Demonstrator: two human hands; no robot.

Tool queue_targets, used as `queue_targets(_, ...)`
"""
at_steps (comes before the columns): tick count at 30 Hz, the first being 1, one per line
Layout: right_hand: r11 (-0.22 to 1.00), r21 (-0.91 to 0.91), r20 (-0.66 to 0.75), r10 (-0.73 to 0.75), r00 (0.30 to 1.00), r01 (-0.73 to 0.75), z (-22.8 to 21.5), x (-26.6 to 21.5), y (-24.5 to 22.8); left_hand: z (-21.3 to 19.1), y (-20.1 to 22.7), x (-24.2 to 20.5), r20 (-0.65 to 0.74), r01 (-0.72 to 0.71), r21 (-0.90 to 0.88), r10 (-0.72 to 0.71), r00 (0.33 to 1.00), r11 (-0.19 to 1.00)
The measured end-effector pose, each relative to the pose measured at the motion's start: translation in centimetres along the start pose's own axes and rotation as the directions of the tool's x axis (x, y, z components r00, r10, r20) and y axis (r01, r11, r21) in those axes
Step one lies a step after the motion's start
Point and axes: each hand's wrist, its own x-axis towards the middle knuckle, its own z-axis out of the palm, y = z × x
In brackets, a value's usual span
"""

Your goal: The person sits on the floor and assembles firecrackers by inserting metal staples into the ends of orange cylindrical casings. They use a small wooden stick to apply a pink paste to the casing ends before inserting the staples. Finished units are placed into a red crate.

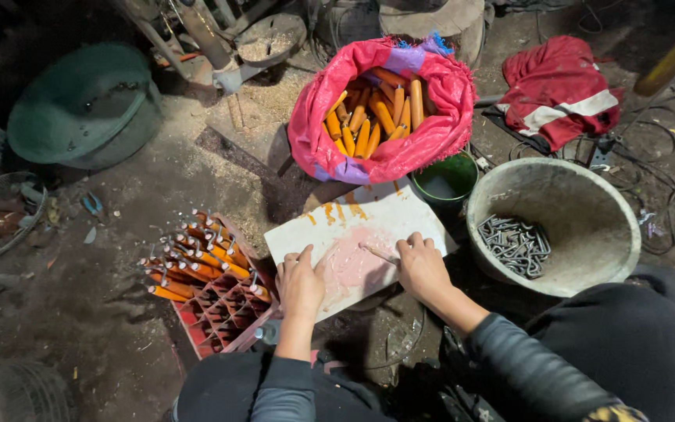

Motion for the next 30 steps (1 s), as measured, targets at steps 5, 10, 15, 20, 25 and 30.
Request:
queue_targets(5,0.97,0.076,-0.145,-0.218,0.965,0.23,-8.8,0.6,-0.5,-0.4,0.1,3.4,0.036,-0.024,-0.039,0.025,0.999,0.999)
queue_targets(10,0.975,-0.004,0.045,-0.221,0.974,0.221,-13.1,4.6,1.2,2.4,1.3,12.7,-0.047,-0.088,-0.149,0.082,0.995,0.985)
queue_targets(15,0.956,0.067,0.107,-0.29,0.951,0.284,-11.1,6.9,1.5,10.3,6.6,26.4,-0.215,-0.547,-0.224,0.506,0.835,0.807)
queue_targets(20,0.97,0.147,0.278,-0.227,0.933,0.193,-9.2,7.7,1.9,20.5,8.6,38.1,0.183,-0.258,-0.24,0.304,0.935,0.936)
queue_targets(25,0.971,0.161,0.327,-0.219,0.919,0.175,-8.8,8.1,2.7,26.6,9.4,41.2,-0.114,-0.606,0.121,0.617,0.778,0.786)
queue_targets(30,0.971,0.178,0.359,-0.212,0.909,0.157,-9.2,8.2,3.0,27.6,12.3,40.5,0.354,-0.142,0.203,0.063,0.933,0.969)
